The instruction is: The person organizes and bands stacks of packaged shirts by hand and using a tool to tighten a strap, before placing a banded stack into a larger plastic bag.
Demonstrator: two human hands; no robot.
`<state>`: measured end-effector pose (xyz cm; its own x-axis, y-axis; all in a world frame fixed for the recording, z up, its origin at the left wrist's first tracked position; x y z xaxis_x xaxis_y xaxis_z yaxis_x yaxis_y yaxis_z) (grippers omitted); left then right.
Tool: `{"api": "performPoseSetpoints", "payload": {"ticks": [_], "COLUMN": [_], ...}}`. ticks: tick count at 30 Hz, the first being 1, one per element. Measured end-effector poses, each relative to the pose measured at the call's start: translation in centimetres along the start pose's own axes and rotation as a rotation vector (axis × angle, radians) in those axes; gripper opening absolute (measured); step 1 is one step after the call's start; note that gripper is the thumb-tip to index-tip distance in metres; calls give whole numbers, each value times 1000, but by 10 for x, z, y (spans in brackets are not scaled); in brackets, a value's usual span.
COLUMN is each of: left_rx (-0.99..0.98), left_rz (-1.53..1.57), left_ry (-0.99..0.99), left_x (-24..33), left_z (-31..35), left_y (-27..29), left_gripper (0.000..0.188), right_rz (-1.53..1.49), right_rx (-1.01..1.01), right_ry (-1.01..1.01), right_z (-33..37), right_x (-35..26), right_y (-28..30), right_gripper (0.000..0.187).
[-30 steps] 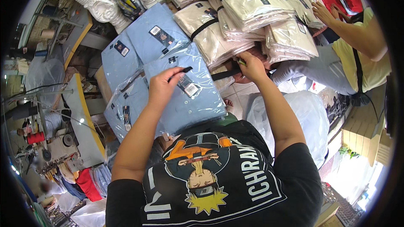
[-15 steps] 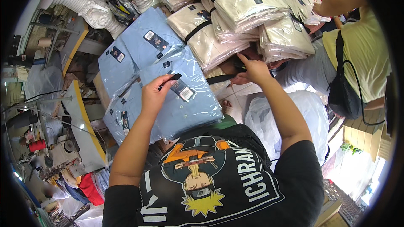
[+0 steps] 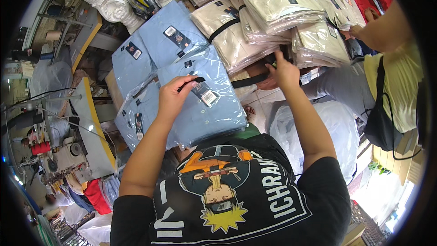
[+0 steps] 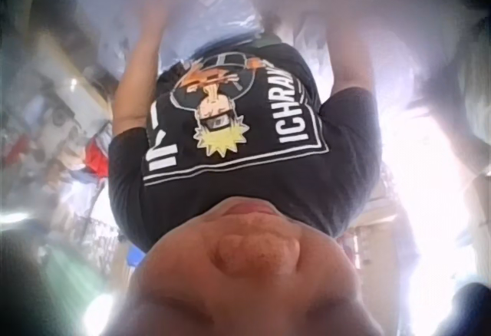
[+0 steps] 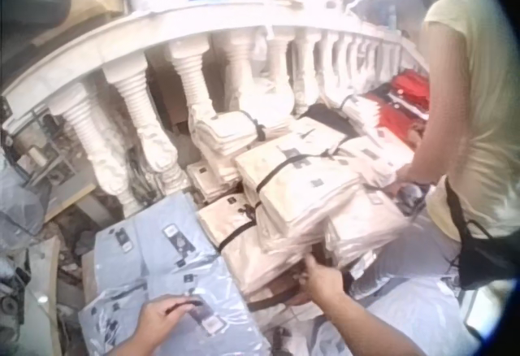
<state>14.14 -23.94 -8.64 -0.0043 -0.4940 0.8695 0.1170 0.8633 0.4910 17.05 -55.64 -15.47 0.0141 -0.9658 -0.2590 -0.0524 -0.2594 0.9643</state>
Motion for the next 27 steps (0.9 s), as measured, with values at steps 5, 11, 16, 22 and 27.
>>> {"api": "performPoseSetpoints", "payload": {"ticks": [5, 11, 16, 22, 27], "left_rx": [49, 260, 658, 861, 578], "left_rz": [52, 297, 685, 778, 524], "left_ry": [39, 213, 191, 17, 67], "left_x": [-7, -40, -88, -104, -51], "left_z": [-4, 18, 78, 132, 67], "left_y": [7, 88, 181, 234, 174], "left_gripper": [18, 23, 23, 22, 24], "right_rz": [-255, -370, -465, -464, -366], "right_rx": [-216, -74, -277, -303, -264], "right_ry": [309, 323, 243, 310, 379], "right_z": [26, 17, 8, 1, -2], "right_x": [-46, -57, -57, -60, -52], "right_y": [-62, -55, -58, -45, -48], "right_gripper": [26, 20, 21, 18, 19]}}
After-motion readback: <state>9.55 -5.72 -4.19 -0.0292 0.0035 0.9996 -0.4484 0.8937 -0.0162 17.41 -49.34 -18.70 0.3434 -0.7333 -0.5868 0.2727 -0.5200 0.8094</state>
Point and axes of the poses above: each hand's wrist, its own z-axis away from the middle knuckle, its own y-axis out of the back of the hand, x = y × z, the point moved 6 cm from there along -z, towards the middle knuckle, and after that the axes turned 5 degrees about y, right-handed, at the moved point
